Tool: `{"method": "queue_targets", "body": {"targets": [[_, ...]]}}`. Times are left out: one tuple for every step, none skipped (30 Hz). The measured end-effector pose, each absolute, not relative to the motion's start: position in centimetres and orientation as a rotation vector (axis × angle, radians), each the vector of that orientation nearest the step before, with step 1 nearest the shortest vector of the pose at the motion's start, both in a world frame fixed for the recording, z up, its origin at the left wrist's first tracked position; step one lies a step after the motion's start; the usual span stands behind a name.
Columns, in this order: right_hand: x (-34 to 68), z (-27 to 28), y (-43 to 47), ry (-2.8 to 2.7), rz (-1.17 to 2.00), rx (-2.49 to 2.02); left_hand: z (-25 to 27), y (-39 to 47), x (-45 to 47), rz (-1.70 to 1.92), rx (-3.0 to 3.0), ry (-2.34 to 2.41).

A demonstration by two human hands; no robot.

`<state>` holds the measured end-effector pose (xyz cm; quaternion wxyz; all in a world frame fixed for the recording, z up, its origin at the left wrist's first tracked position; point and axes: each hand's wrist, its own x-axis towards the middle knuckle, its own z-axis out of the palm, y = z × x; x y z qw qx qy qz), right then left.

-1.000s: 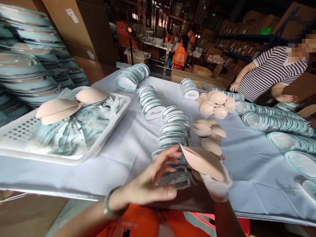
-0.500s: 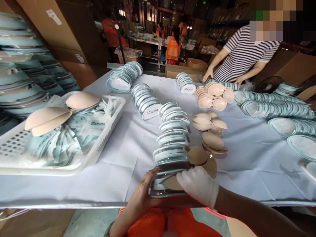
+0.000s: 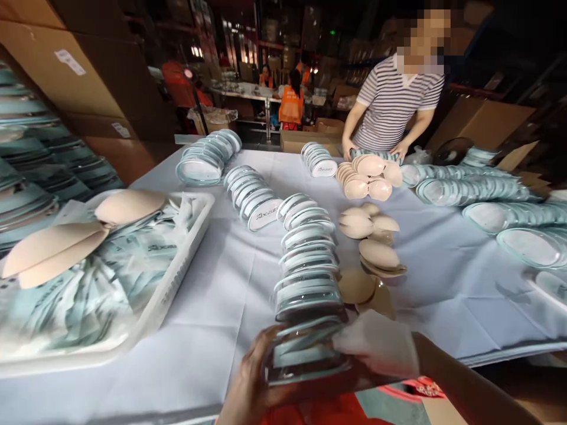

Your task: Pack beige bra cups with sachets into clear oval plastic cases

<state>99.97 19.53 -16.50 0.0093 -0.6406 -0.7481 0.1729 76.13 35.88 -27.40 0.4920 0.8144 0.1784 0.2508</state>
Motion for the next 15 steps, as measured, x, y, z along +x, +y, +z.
{"method": "queue_targets", "body": {"targets": [[101.5,-16.8,18.1,-2.174,0.425,-1.92,-27.6,36.0,76.1,0.609,1.992,0.437],[103.2,-17.2,16.7,-1.989,0.247,-1.908,-27.8,36.1,76.1,0.607,2.009,0.446],[105.0,-17.7,15.6,-1.782,0.024,-1.98,-28.0,36.1,76.1,0.606,2.019,0.459],[106.8,-18.5,15.0,-1.657,-0.163,-2.06,-28.1,36.2,76.2,0.6,2.022,0.466],[108.4,-19.4,14.8,-1.596,-0.293,-2.142,-28.2,36.2,76.3,0.593,2.016,0.465],[109.8,-20.4,15.1,-1.599,-0.313,-2.222,-28.3,36.2,76.5,0.594,2.006,0.457],[110.9,-21.5,15.8,-1.635,-0.272,-2.289,-28.4,36.3,76.6,0.609,1.995,0.45],[111.6,-22.7,16.8,-1.644,-0.201,-2.35,-28.5,36.3,76.6,0.639,1.986,0.447],[111.9,-23.8,17.8,-1.619,-0.135,-2.398,-28.6,36.4,76.6,0.669,1.981,0.454],[111.9,-24.7,18.8,-1.561,-0.112,-2.432,-28.9,36.4,76.6,0.689,1.981,0.469],[111.7,-25.5,19.6,-1.478,-0.134,-2.458,-29.2,36.4,76.5,0.689,1.985,0.492],[111.3,-26.2,19.9,-1.384,-0.185,-2.469,-29.6,36.3,76.4,0.683,1.986,0.518],[110.9,-26.7,19.8,-1.294,-0.241,-2.469,-30.1,36.3,76.3,0.68,1.975,0.542],[110.6,-27.1,19.2,-1.222,-0.28,-2.465,-30.7,36.1,76.1,0.683,1.954,0.562],[110.4,-27.3,18.0,-1.189,-0.305,-2.44,-31.4,36.0,75.9,0.69,1.927,0.59]]}}
